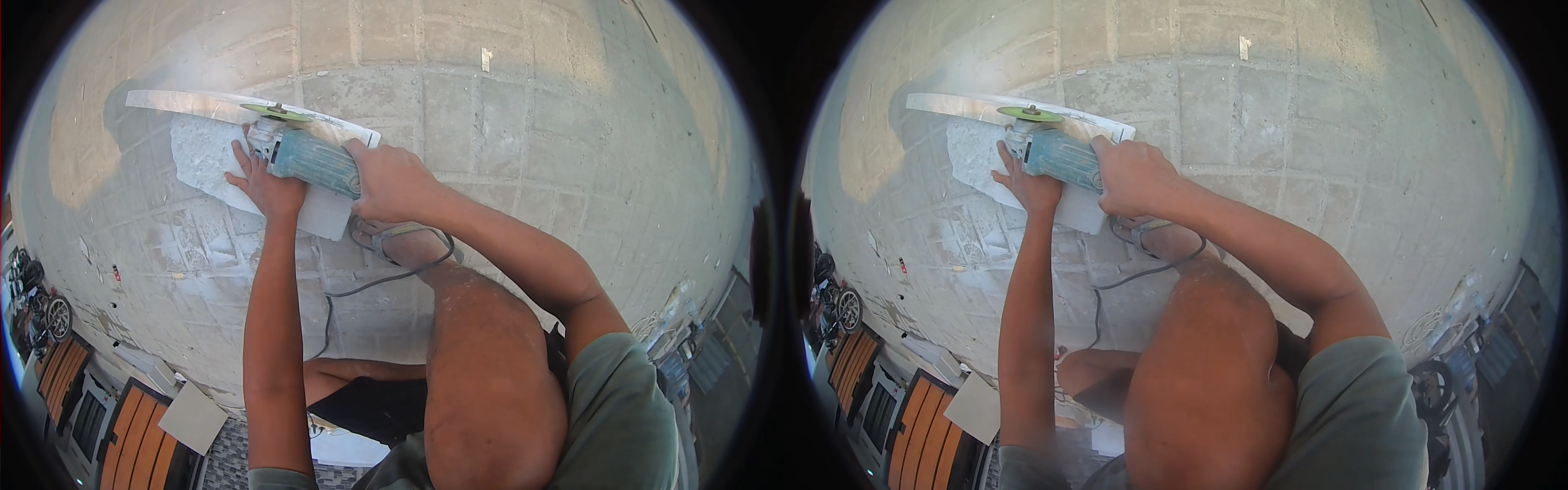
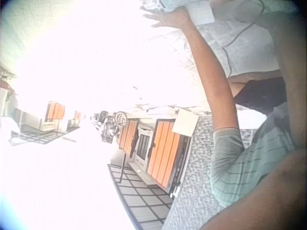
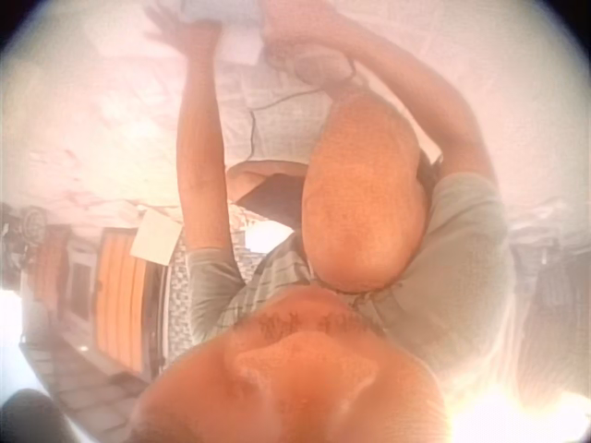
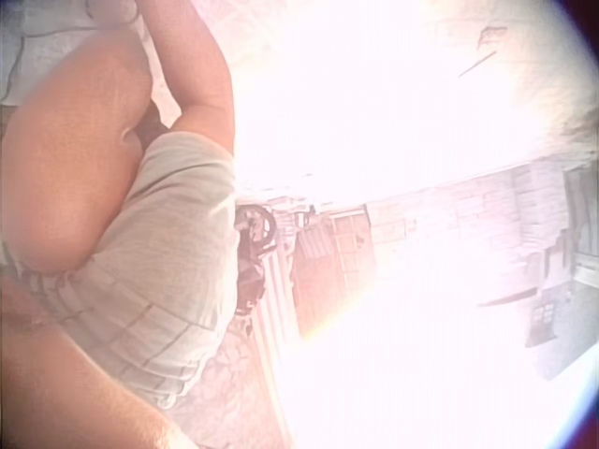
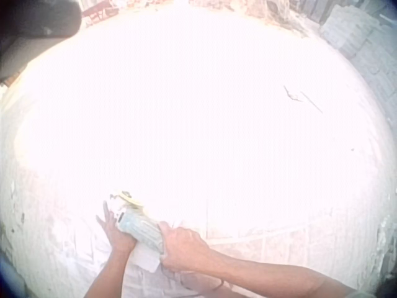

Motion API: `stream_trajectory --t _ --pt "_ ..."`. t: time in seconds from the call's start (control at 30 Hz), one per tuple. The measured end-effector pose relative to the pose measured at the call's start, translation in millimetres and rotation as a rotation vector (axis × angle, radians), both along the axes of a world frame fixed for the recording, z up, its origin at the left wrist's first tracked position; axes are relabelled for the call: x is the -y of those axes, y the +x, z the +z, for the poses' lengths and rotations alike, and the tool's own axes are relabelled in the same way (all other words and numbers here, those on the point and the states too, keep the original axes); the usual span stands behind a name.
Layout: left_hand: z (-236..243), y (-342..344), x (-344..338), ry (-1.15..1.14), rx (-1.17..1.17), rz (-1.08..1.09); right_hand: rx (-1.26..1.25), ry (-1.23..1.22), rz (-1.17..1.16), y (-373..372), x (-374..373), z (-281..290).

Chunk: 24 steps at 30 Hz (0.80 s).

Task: The person uses an angle grinder to cut a piece of stone tile. The person holds the tile steady with one hand while guiding the grinder along a marked line with the other.

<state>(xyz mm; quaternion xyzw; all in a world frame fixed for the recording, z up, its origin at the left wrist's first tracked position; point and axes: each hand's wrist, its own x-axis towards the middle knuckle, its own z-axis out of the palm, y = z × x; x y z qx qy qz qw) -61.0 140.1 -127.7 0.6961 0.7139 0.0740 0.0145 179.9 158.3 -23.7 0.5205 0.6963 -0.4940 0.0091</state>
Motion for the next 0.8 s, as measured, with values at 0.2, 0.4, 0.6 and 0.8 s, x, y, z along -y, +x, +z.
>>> stream_trajectory --t 0.2,0.4,0.6,0.8 --pt "-2 -5 -1 -0.039 0.006 0.007 -0.004 0.004 -0.002 4 2 1" --pt "0 -1 -1 -0.052 0.021 0.035 -0.011 0.016 0.004 7 5 0" --pt "3 1 -3 -0.049 0.068 0.050 -0.006 -0.003 0.020 12 5 5" --pt "5 3 -3 -0.048 0.096 0.056 -0.010 -0.011 0.007 14 8 5"
